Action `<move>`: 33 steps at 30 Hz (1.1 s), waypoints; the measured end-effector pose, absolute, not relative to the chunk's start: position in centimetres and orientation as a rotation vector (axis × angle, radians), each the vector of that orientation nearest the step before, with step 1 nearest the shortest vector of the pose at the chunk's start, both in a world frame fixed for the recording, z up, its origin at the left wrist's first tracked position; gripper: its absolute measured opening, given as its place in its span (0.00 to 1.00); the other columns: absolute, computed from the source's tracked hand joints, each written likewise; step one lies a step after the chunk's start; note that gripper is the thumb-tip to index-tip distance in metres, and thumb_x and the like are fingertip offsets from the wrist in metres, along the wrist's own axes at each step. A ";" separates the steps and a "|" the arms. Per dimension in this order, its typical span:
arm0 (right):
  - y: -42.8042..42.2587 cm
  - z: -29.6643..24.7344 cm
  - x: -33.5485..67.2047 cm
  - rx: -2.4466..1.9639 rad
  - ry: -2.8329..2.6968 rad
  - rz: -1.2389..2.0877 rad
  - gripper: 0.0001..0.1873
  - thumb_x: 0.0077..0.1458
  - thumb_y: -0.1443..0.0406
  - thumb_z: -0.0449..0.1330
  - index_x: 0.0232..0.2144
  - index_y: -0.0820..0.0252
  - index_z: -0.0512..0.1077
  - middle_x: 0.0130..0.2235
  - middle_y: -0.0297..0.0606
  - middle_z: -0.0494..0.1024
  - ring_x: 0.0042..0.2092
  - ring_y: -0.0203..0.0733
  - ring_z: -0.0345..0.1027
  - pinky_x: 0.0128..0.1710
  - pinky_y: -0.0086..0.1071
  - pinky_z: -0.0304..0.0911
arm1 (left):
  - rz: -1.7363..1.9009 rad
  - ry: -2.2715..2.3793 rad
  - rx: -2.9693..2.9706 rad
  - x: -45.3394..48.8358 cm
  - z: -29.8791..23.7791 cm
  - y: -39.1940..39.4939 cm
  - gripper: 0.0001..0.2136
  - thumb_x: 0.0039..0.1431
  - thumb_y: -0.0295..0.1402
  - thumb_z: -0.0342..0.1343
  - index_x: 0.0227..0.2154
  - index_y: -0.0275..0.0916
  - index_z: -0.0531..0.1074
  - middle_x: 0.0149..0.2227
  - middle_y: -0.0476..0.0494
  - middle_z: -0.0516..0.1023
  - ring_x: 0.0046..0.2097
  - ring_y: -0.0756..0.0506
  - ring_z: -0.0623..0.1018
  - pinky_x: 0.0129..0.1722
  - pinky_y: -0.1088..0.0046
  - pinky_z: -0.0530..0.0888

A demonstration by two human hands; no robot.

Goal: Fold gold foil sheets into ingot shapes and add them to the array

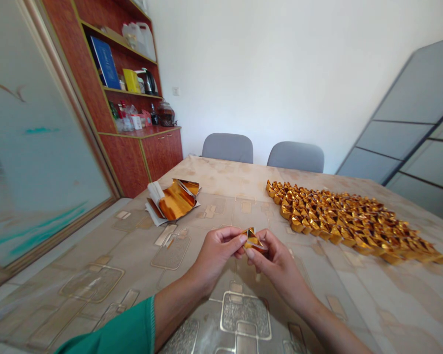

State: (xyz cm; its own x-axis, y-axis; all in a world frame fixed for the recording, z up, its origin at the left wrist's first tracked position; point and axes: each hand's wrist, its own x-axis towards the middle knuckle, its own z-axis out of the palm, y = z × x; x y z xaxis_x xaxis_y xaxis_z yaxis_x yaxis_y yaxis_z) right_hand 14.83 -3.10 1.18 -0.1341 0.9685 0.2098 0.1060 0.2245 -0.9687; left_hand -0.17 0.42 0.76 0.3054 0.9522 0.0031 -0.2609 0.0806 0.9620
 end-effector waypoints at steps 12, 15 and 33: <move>-2.7 0.4 14.9 -1.137 -1.454 0.998 0.14 0.58 0.55 0.58 0.27 0.59 0.68 0.25 0.31 0.70 0.26 0.36 0.60 0.26 0.29 0.56 | 1.160 0.866 1.080 -0.1 1.0 0.5 0.09 0.48 0.34 0.65 0.29 0.32 0.78 0.26 0.47 0.76 0.27 0.52 0.70 0.30 0.76 0.67; -2.9 0.6 14.8 -1.185 -1.453 0.879 0.14 0.58 0.56 0.58 0.26 0.58 0.67 0.23 0.30 0.68 0.25 0.36 0.59 0.25 0.29 0.54 | 1.155 0.805 1.003 0.0 1.0 0.3 0.12 0.49 0.35 0.65 0.35 0.34 0.76 0.29 0.47 0.77 0.30 0.51 0.73 0.32 0.75 0.69; -3.2 0.8 14.2 -1.215 -1.520 0.733 0.09 0.58 0.61 0.56 0.27 0.57 0.66 0.25 0.31 0.68 0.26 0.37 0.59 0.26 0.30 0.54 | 1.085 0.717 0.704 0.3 0.5 0.1 0.15 0.41 0.36 0.71 0.28 0.33 0.73 0.24 0.50 0.75 0.25 0.55 0.72 0.28 0.80 0.69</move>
State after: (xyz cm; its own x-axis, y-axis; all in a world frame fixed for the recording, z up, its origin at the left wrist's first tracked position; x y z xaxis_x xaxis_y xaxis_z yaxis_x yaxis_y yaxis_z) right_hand 14.24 -3.18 0.77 0.0210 0.9430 0.3321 0.3275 0.3074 -0.8935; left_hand 0.34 0.07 0.53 0.2971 0.9404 -0.1656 -0.5208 0.3050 0.7973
